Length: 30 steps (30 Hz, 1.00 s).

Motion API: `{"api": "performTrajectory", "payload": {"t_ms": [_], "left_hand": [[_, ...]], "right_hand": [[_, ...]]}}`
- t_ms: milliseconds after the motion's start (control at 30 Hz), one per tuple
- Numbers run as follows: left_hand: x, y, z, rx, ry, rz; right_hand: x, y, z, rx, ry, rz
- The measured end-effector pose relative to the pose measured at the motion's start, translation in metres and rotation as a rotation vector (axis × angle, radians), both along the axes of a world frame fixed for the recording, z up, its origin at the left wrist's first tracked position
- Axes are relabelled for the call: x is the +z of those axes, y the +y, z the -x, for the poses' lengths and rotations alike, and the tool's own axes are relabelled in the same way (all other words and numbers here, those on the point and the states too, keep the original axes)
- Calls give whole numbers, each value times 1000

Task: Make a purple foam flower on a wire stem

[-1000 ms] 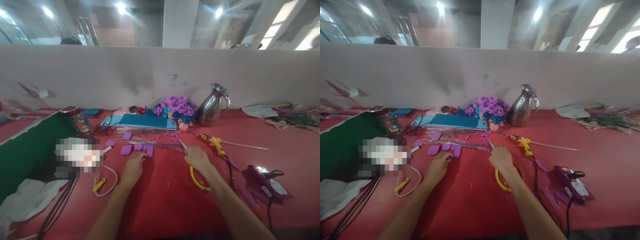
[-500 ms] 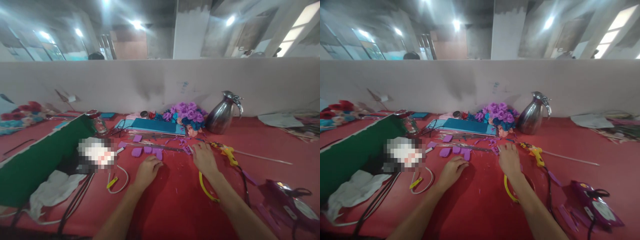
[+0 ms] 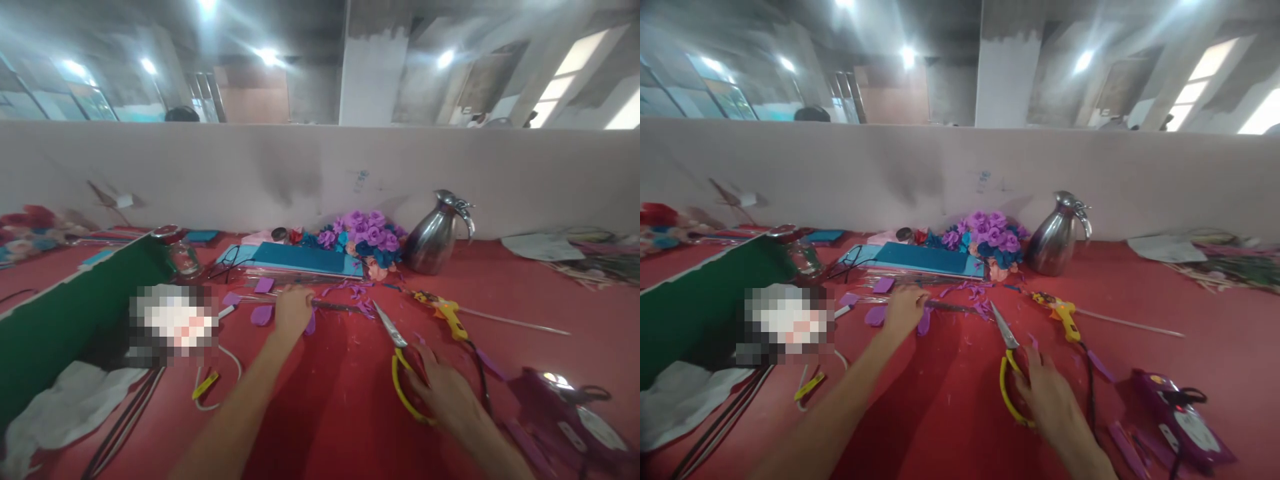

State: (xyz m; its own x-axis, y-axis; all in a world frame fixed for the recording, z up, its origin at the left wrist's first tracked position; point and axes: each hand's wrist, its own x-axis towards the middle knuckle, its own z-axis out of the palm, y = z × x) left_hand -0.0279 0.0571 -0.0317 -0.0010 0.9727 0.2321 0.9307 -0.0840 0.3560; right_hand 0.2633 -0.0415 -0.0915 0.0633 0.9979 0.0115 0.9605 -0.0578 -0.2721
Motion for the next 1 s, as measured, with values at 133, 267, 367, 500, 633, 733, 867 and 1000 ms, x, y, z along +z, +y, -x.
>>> {"api": "performTrajectory", "payload": {"t_ms": [133,267,367,500,633,733,867,1000], "left_hand": [[0,44,-27,39,12,76],[-8,64,-42,51,-47,106],[-10,67,-40,47,-150,114],[-5,72,-34,32,-382,128],[13,77,-28,-5,-711,49],[33,70,-22,-9,-961,-19],[51,41,-15,-24,-1379,61],[49,9,-11,-22,-1810,218]], "right_hand": [[4,-4,1,-29,51,14],[-1,-12,8,-61,75,-97],[-3,-17,14,-94,57,-137],[-3,-19,16,-97,37,-157],[-1,-19,14,-82,23,-177],[-2,-20,13,-90,22,-176],[-7,-20,12,-85,22,-169],[-9,-18,2,-28,33,-190]]}}
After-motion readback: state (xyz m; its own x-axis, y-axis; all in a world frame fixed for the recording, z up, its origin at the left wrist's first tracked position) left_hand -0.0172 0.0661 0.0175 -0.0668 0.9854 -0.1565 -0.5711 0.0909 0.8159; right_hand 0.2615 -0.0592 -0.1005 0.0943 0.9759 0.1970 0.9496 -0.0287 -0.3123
